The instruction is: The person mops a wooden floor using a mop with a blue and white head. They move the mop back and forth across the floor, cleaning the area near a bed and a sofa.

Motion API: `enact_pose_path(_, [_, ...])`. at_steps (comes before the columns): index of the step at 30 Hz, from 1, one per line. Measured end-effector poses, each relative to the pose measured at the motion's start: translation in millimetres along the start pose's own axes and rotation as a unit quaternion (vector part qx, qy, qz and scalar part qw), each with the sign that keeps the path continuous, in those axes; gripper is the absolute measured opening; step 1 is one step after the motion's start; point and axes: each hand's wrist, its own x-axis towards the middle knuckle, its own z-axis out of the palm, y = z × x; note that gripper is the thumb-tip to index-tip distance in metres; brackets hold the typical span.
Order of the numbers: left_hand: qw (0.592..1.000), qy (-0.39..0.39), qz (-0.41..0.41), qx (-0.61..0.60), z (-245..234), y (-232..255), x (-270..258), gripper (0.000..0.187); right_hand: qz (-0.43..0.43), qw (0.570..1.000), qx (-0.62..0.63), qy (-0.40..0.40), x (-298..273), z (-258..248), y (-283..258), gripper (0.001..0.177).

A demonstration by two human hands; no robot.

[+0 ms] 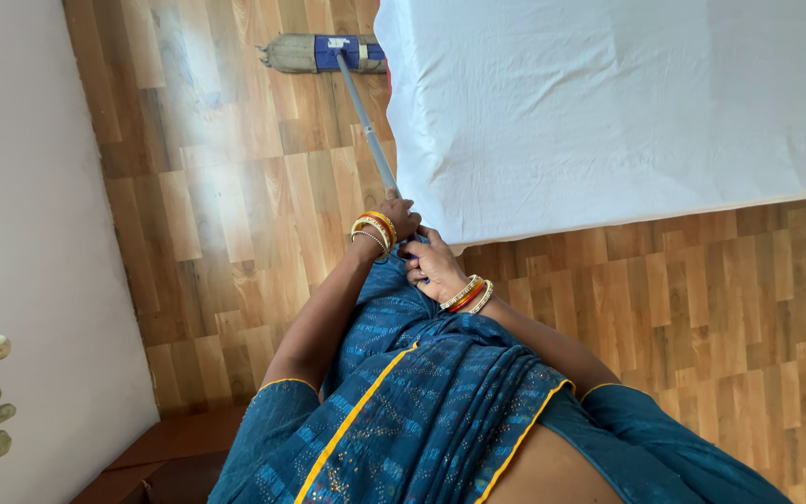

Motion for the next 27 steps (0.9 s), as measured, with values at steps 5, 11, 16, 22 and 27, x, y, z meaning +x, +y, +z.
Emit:
enact_pose_path(5, [1.0, -0.005, 0.008, 0.024, 5.0, -26.8, 33.8, 0.038, -0.017, 1.0, -0.021, 0.01, 19.8, 14.9, -5.0, 0.051])
enact_pose_path(11, [0.985, -0.044, 0.072, 0.153, -4.2, -73.1, 102.8, 0.04, -0.061, 0.996, -0.057, 0.04, 84.9, 44.9, -12.2, 0.045])
enact_pose_path(16, [0.999, -0.034, -0.001, 0.04, -47.7, -99.9, 149.5, 0.034, -0.068, 0.995, -0.057, 0.055, 137.5, 82.9, -31.4, 0.047])
enact_pose_path(22, [0.901, -0.103, 0.153, 0.394, -47.3, -102.9, 147.8, 0.031, -0.059, 0.995, -0.056, 0.06, 148.5, 90.9, -22.1, 0.048])
enact_pose_path(27, [0.906, -0.139, 0.146, 0.373, -19.8, -89.8, 122.5, 0.033, -0.047, 0.996, -0.054, 0.043, 125.3, 69.1, 7.5, 0.045])
